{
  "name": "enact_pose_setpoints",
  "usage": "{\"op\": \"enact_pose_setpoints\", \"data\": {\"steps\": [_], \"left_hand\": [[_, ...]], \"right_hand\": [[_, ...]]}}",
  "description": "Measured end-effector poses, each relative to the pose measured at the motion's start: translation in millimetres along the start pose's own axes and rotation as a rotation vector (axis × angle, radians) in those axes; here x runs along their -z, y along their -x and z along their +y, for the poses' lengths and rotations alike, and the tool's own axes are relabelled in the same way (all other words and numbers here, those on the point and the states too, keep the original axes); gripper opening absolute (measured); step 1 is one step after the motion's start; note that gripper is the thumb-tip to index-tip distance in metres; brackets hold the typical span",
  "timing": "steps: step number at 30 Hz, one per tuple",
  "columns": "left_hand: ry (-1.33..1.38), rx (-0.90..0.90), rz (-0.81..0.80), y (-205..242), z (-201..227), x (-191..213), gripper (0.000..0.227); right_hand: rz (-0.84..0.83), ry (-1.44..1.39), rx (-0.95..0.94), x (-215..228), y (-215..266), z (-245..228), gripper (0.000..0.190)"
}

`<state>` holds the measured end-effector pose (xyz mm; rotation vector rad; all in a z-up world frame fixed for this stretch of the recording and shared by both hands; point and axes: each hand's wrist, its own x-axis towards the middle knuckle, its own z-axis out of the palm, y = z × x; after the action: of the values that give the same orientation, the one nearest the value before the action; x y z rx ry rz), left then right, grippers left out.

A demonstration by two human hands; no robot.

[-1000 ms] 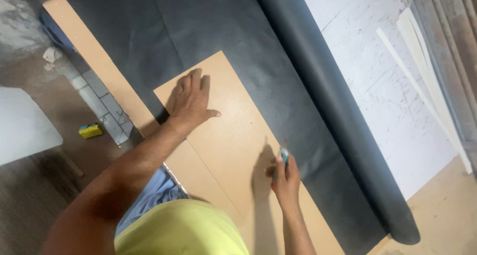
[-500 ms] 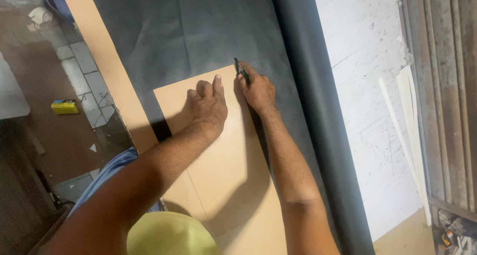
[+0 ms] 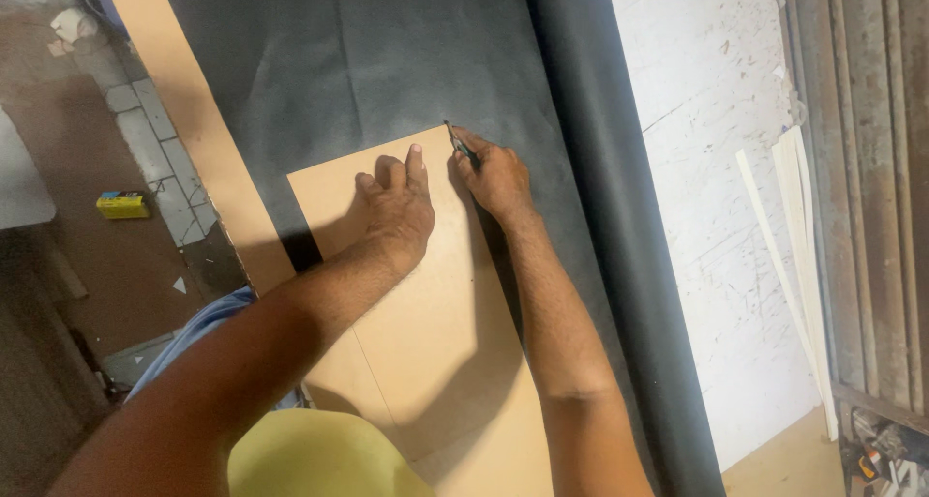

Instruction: The person uses a utility knife to cut a black sheet of material along the edges of a rectangular cardboard template placed on a workbench. The person repeatedly repositions the template and cuts the material, then removes the cut pieces.

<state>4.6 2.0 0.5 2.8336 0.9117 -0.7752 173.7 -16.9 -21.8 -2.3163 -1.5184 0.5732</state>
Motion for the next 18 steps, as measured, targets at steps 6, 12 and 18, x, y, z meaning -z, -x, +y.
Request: {"op": "enact_pose_setpoints", "data": {"steps": [6, 12, 18], "left_hand": [[0.130, 0.078, 0.055, 2, 2, 5, 0.091], [0.124, 0.075, -0.086, 5, 3, 17, 0.112], [0.098, 0.133, -0.086, 0, 10, 18, 0.137]], "right_hand": [[0.013, -0.016, 0.036, 0, 39, 16, 0.043], [0.045, -0.035, 0.055, -8, 132, 58, 0.042], [0.012, 0.013, -0.088, -18, 236, 100, 0.038]]}}
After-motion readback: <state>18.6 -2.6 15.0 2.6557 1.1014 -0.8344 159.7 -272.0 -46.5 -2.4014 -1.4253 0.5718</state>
